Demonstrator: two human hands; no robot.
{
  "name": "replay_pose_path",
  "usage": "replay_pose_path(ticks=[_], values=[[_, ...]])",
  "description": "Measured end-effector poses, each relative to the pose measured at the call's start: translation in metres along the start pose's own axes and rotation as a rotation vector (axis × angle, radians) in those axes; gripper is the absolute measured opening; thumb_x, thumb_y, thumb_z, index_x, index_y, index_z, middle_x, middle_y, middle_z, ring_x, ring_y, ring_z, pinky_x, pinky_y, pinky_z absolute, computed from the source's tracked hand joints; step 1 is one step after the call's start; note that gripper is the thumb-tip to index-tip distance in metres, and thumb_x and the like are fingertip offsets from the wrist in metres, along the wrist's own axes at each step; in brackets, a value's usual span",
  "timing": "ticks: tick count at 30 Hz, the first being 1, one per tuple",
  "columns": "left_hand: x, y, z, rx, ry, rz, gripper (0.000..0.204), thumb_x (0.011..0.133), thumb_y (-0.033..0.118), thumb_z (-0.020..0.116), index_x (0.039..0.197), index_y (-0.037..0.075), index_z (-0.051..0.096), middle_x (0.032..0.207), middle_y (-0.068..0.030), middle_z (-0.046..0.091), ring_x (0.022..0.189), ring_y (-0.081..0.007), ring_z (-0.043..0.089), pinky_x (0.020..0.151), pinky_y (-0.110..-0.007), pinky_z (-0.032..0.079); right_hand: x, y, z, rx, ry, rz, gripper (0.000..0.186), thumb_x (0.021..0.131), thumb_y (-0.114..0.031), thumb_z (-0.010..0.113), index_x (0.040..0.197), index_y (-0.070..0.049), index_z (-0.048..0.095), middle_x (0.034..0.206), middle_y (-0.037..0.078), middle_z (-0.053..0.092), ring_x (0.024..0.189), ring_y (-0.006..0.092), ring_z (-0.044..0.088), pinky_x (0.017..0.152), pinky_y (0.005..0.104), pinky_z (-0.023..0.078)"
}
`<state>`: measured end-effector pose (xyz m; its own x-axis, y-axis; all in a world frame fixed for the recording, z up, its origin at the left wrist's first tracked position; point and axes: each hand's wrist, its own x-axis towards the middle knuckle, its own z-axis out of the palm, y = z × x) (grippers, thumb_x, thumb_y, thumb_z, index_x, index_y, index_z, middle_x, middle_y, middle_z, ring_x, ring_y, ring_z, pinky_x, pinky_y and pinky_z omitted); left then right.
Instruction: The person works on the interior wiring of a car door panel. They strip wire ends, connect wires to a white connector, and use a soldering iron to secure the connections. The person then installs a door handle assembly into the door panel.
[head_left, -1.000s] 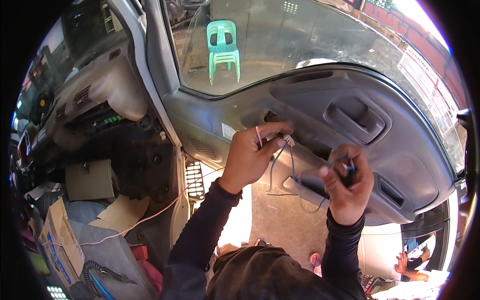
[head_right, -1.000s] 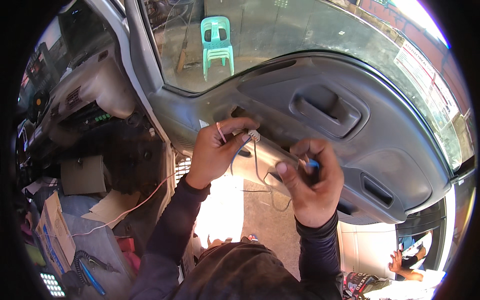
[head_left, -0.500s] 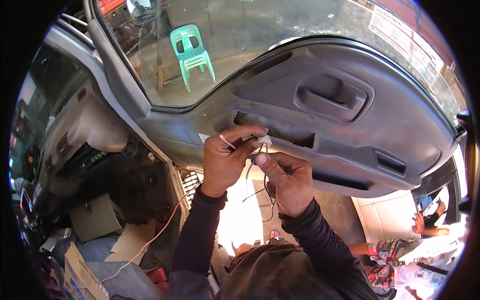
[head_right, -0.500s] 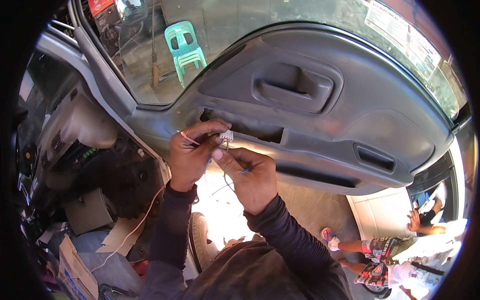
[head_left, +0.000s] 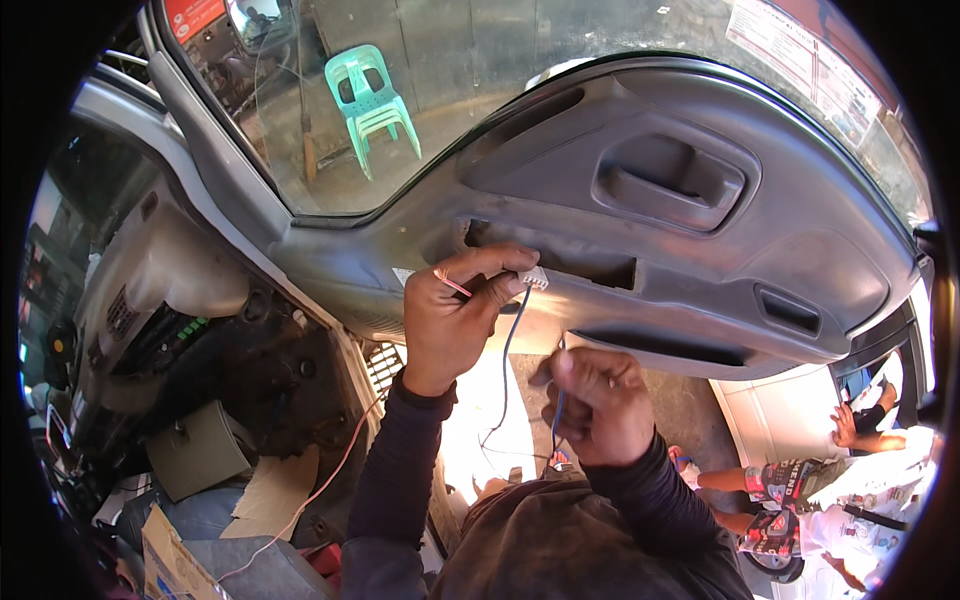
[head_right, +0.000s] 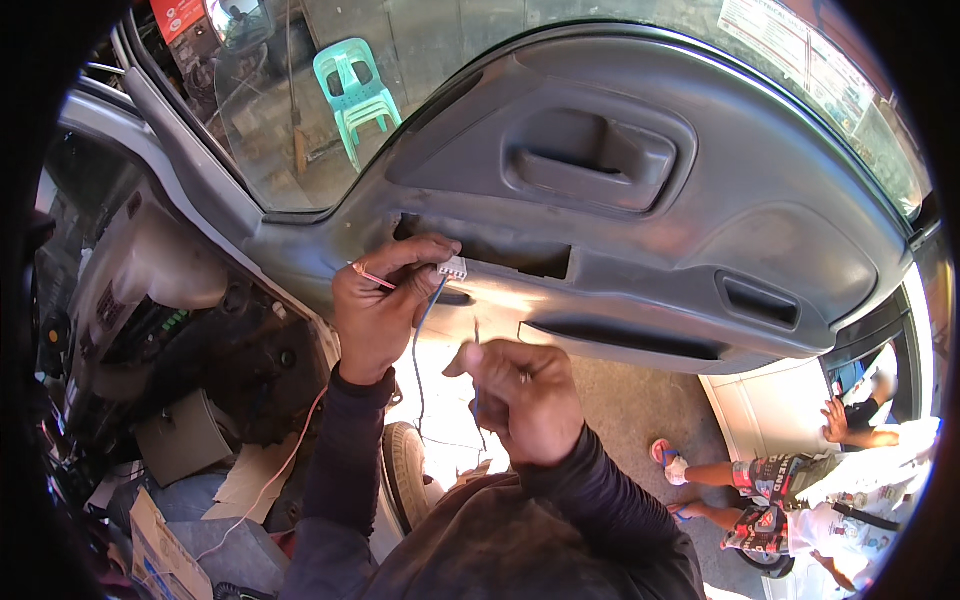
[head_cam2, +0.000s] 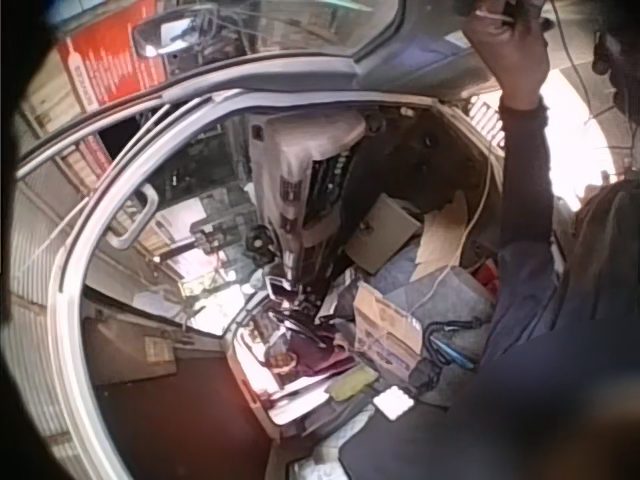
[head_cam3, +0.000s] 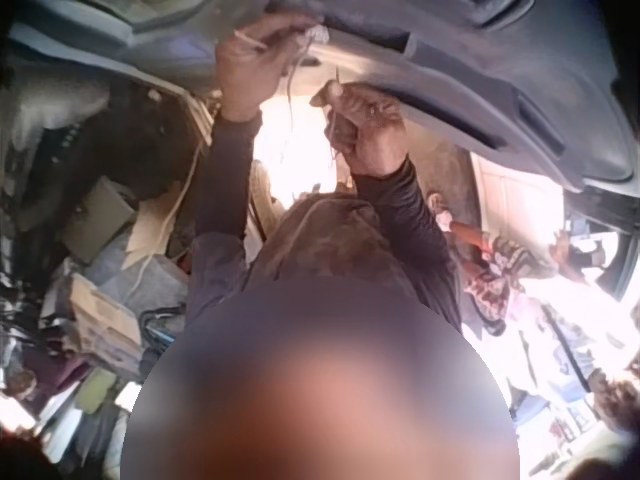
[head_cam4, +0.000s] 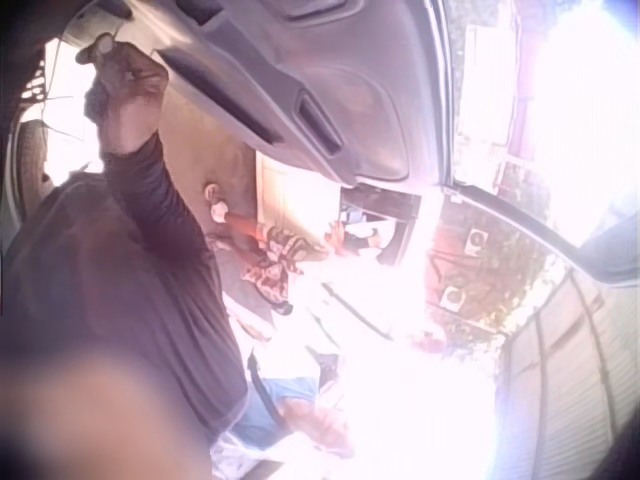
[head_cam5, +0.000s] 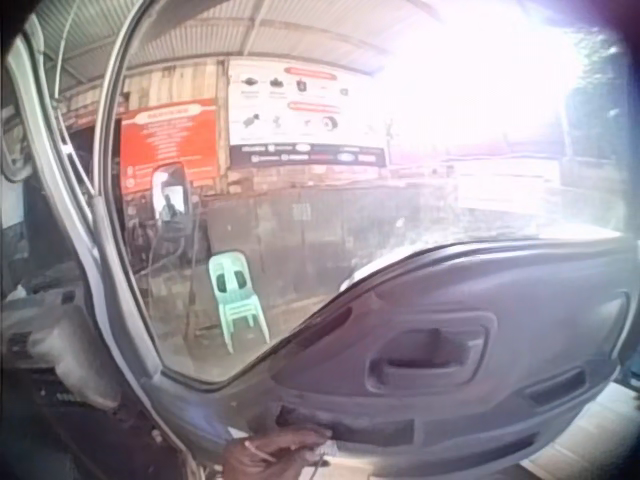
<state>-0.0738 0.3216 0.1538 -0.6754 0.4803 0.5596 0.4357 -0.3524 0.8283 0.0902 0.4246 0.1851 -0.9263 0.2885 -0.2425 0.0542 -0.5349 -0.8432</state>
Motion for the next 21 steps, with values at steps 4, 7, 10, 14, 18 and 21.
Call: replay_pose_path(ticks=[4,7,10,14,18,21], values=[[0.001,-0.002,-0.001,-0.067,-0.012,0.004,0.018,0.089,-0.011,0.071,0.106,-0.005,0.073,0.114,-0.0191,0.074,0.103,-0.0207,0.071,0.091,-0.032,0.057,0.020,0.007,0.013,0.180,-0.043,-0.061,0.031,0.102,-0.027,0.071,0.093,0.003,0.072,0.055,-0.009,0.033,0.046,0.0030,0.022,0.043,0.0253,0.021],[0.001,-0.002,-0.004,-0.161,-0.023,-0.028,0.018,0.088,-0.013,0.070,0.104,-0.005,0.073,0.115,-0.0211,0.074,0.103,-0.0219,0.072,0.090,-0.033,0.058,0.028,0.012,0.026,0.252,0.022,-0.036,0.026,0.100,-0.024,0.073,0.090,-0.001,0.068,0.056,-0.010,0.031,0.046,0.0032,0.022,0.043,0.0249,0.022],[0.000,-0.002,-0.007,-0.213,-0.028,-0.087,0.019,0.087,-0.015,0.069,0.102,-0.005,0.073,0.115,-0.0221,0.073,0.104,-0.0230,0.072,0.092,-0.033,0.059,0.032,0.010,0.032,0.339,0.016,-0.009,0.024,0.099,-0.021,0.074,0.089,-0.001,0.068,0.056,-0.009,0.033,0.047,0.0037,0.024,0.043,0.0248,0.023],[0.002,-0.003,-0.004,-0.117,-0.020,-0.009,0.019,0.088,-0.016,0.067,0.101,-0.004,0.074,0.114,-0.0210,0.074,0.093,-0.0173,0.072,0.077,-0.028,0.060,0.018,0.013,0.029,0.035,-0.030,-0.124,0.024,0.096,-0.021,0.076,0.089,0.002,0.070,0.057,-0.006,0.043,0.048,0.0045,0.034,0.046,0.0256,0.029],[0.003,0.002,-0.003,-0.059,-0.023,-0.038,0.024,0.091,-0.003,0.073,0.115,0.002,0.076,0.117,-0.0130,0.076,0.059,-0.0029,0.058,0.046,-0.020,0.043,-0.018,0.031,0.004,-0.400,-0.122,-0.072,0.023,0.094,-0.020,0.076,0.087,0.002,0.075,0.064,0.000,0.060,0.054,0.0058,0.048,0.051,0.0255,0.036],[-0.009,0.017,-0.017,0.065,0.054,-0.101,0.031,0.091,0.015,0.077,0.120,0.003,0.075,0.109,-0.0130,0.078,0.059,-0.0059,0.055,0.053,-0.027,0.045,-0.002,0.061,-0.021,-0.649,-0.113,-0.158,0.022,0.094,-0.017,0.074,0.085,0.003,0.075,0.063,0.001,0.061,0.052,0.0058,0.048,0.050,0.0255,0.035]])
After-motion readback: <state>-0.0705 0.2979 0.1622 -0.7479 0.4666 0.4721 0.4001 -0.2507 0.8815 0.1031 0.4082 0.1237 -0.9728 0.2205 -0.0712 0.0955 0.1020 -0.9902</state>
